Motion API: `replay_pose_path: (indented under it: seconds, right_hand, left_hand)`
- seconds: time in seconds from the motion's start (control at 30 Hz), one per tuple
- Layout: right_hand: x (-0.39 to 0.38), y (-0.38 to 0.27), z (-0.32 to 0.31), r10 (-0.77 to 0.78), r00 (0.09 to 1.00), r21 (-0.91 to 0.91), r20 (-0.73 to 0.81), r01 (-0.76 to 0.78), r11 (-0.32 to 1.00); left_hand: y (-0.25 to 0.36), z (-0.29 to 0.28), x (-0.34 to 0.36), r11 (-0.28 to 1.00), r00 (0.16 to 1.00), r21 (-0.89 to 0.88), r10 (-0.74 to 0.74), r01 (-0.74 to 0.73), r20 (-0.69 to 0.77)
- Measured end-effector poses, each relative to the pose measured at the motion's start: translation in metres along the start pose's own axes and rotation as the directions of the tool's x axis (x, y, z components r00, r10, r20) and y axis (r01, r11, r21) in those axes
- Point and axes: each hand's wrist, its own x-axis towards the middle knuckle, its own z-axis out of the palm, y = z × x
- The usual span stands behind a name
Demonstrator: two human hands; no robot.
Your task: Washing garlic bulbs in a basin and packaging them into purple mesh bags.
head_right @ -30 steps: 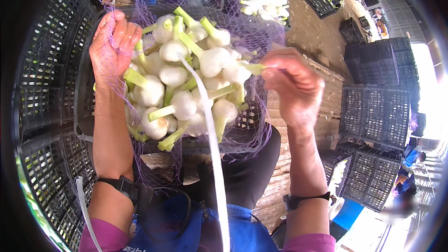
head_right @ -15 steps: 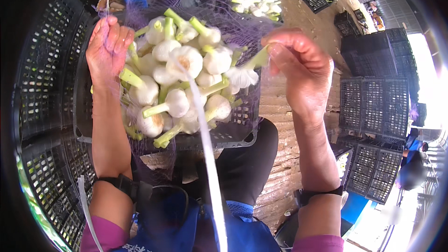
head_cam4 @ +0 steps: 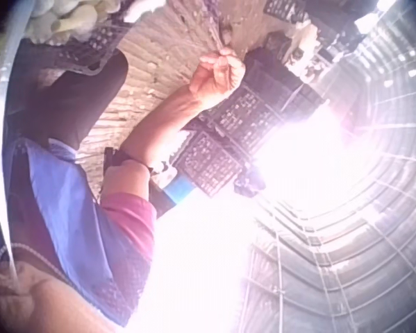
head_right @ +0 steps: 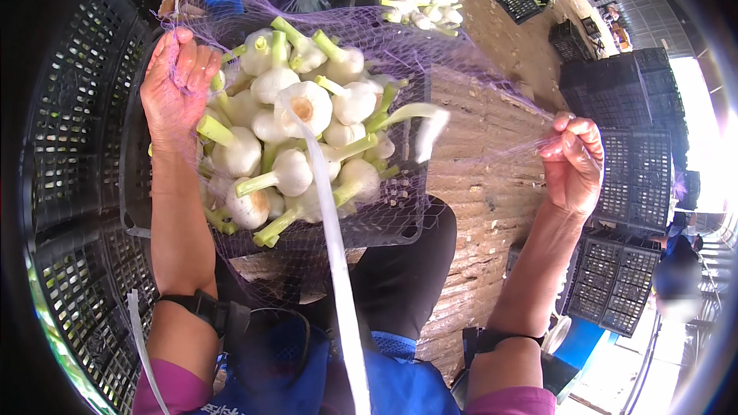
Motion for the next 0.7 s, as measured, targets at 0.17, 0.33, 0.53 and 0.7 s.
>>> replay_pose_path:
  seconds: [0.17, 0.33, 0.53, 0.7]
  right_hand:
    - [-0.002, -0.012, -0.013, 0.110, 0.971, -0.444, -0.211, -0.196, 0.874]
    - [-0.001, -0.016, 0.096, -0.367, 0.921, -0.882, 0.133, 0.279, 0.380]
    - [0.040, 0.079, 0.151, -0.035, 0.851, -0.767, 0.523, 0.489, 0.416]
    - [0.044, 0.119, 0.122, 0.210, 0.857, -0.879, 0.471, 0.476, 0.029]
  left_hand:
    - [-0.001, 0.000, 0.000, 1.000, 1.000, 0.005, -0.010, 0.010, -0.009]
    - [-0.003, 0.003, -0.001, 0.990, 0.999, 0.141, 0.016, -0.023, 0.051]
    - [-0.003, 0.000, -0.002, 0.999, 0.998, 0.045, 0.032, -0.029, -0.056]
    - [-0.005, -0.008, 0.002, 0.998, 1.000, -0.062, 0.022, -0.022, -0.002]
